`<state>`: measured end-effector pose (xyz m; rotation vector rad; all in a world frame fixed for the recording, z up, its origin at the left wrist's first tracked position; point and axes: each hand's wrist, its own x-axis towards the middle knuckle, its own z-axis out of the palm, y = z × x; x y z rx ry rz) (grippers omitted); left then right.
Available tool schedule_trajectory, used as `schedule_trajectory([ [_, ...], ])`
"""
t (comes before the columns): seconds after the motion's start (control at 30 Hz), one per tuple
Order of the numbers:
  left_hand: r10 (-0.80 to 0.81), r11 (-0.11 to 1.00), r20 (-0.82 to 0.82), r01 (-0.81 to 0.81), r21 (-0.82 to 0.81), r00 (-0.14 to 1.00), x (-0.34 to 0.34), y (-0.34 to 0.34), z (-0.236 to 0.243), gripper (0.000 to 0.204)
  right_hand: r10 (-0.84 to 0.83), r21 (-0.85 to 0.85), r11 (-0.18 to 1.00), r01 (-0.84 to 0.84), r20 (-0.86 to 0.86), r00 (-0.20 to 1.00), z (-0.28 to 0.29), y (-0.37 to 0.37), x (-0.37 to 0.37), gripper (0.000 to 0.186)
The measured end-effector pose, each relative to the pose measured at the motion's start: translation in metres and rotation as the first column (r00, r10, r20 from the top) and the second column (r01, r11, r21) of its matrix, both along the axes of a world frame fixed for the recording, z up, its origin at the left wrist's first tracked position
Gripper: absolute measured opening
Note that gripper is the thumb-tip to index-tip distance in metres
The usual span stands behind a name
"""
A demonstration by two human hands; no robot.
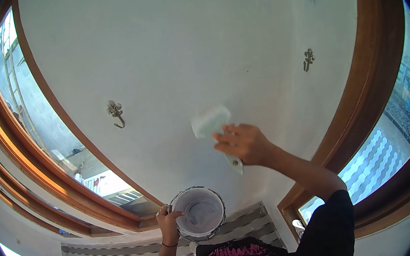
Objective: Applying white paint or putty to a ceiling using a scraper and a small bucket.
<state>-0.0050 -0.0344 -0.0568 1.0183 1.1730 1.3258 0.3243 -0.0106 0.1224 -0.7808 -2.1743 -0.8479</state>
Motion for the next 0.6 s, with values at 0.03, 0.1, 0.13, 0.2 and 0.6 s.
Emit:
schedule_trajectory([
  [0.03, 0.003, 1.000, -0.010, -0.003, 0.005, 1.000, 0.001, -0.001, 0.003, 0.035, -0.004, 0.003, 1.000, 0.004, 0.004, 1.000, 0.002, -0.002, 0.001, 0.021],
  [0.1, 0.006, 1.000, -0.003, -0.006, 0.014, 1.000, 0.003, 0.000, 0.003, 0.036, 0.036, -0.228, 0.973, -0.039, -0.017, 0.999, 0.008, -0.009, 0.000, 0.021],
  [0.13, 0.011, 1.000, 0.001, -0.011, 0.020, 1.000, 0.004, 0.001, 0.004, 0.036, 0.033, -0.224, 0.974, -0.035, -0.017, 0.999, 0.018, -0.005, 0.002, 0.021],
  [0.2, -0.020, 1.000, -0.018, 0.020, 0.023, 1.000, 0.008, 0.002, 0.005, 0.037, 0.094, -0.278, 0.956, -0.090, 0.001, 0.996, 0.057, 0.011, 0.014, 0.022],
  [0.6, 0.006, 1.000, -0.051, -0.006, 0.010, 0.999, 0.007, 0.003, -0.007, 0.039, 0.195, 0.176, 0.969, -0.172, -0.124, 0.973, 0.323, 0.007, -0.009, 0.015],
])
